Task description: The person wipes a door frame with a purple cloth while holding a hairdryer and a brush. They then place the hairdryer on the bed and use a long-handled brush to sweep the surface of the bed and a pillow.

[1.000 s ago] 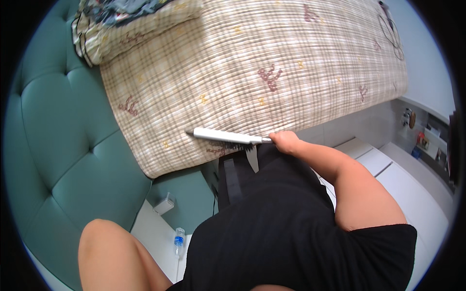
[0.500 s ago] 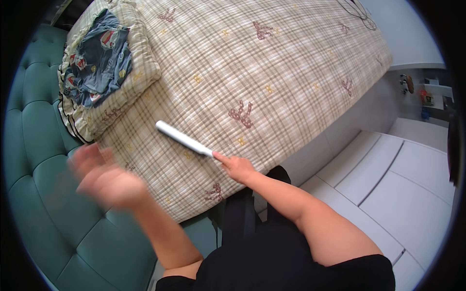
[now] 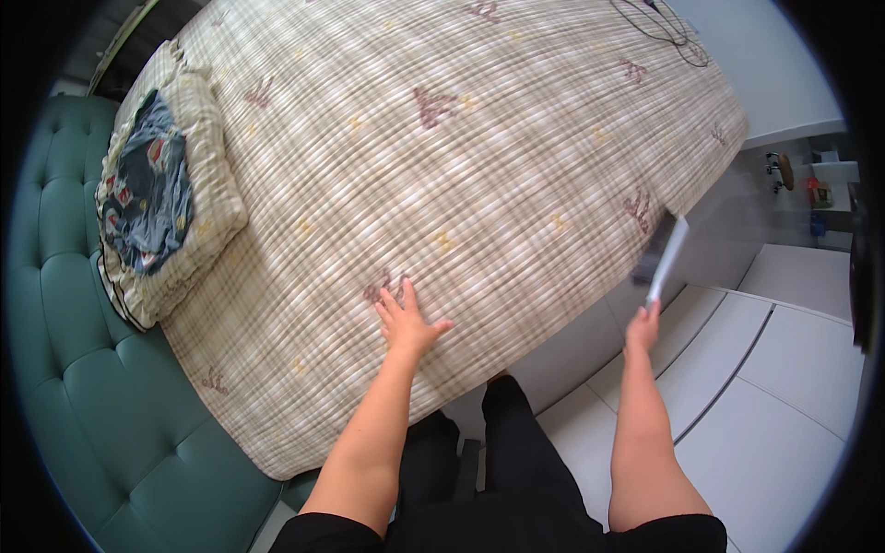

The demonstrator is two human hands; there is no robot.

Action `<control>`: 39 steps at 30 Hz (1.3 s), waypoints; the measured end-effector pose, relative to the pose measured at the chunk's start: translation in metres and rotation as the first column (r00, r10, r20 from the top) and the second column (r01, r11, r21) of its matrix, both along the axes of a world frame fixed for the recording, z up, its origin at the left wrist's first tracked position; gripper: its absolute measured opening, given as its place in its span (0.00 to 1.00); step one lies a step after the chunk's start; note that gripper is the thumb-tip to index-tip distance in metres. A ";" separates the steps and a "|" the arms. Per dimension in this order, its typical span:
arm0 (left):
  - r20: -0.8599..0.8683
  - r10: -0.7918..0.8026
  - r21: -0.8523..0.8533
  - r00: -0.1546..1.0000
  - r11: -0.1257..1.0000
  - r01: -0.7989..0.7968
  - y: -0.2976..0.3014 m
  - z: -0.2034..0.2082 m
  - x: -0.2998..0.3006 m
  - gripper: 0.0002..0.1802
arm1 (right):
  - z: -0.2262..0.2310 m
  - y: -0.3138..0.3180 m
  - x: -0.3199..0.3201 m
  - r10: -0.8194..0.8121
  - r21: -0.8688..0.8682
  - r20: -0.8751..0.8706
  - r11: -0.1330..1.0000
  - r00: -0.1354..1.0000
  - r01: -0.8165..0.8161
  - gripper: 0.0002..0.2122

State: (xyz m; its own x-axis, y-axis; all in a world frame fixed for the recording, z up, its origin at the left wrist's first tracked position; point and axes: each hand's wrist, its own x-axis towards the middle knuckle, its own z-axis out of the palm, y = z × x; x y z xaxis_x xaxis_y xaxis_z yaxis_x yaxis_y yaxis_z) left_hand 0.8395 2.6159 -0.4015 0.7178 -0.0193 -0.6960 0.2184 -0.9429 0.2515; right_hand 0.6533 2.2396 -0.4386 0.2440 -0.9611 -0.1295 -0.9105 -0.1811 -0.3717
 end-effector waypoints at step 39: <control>-0.314 -0.004 0.443 0.949 0.884 0.150 -0.084 -0.015 0.037 0.72 | 0.077 -0.221 0.116 0.264 -0.017 0.317 0.962 0.911 -0.273 0.22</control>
State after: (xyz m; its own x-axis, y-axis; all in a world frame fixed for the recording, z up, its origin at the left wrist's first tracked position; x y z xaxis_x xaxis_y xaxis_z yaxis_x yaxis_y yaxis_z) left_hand 0.8769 2.5320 -0.4167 0.4866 0.3054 -0.8185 0.1356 -0.9519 -0.2746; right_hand 0.7695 2.0189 -0.3619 0.5249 -0.8507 -0.0291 -0.6651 -0.3886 -0.6377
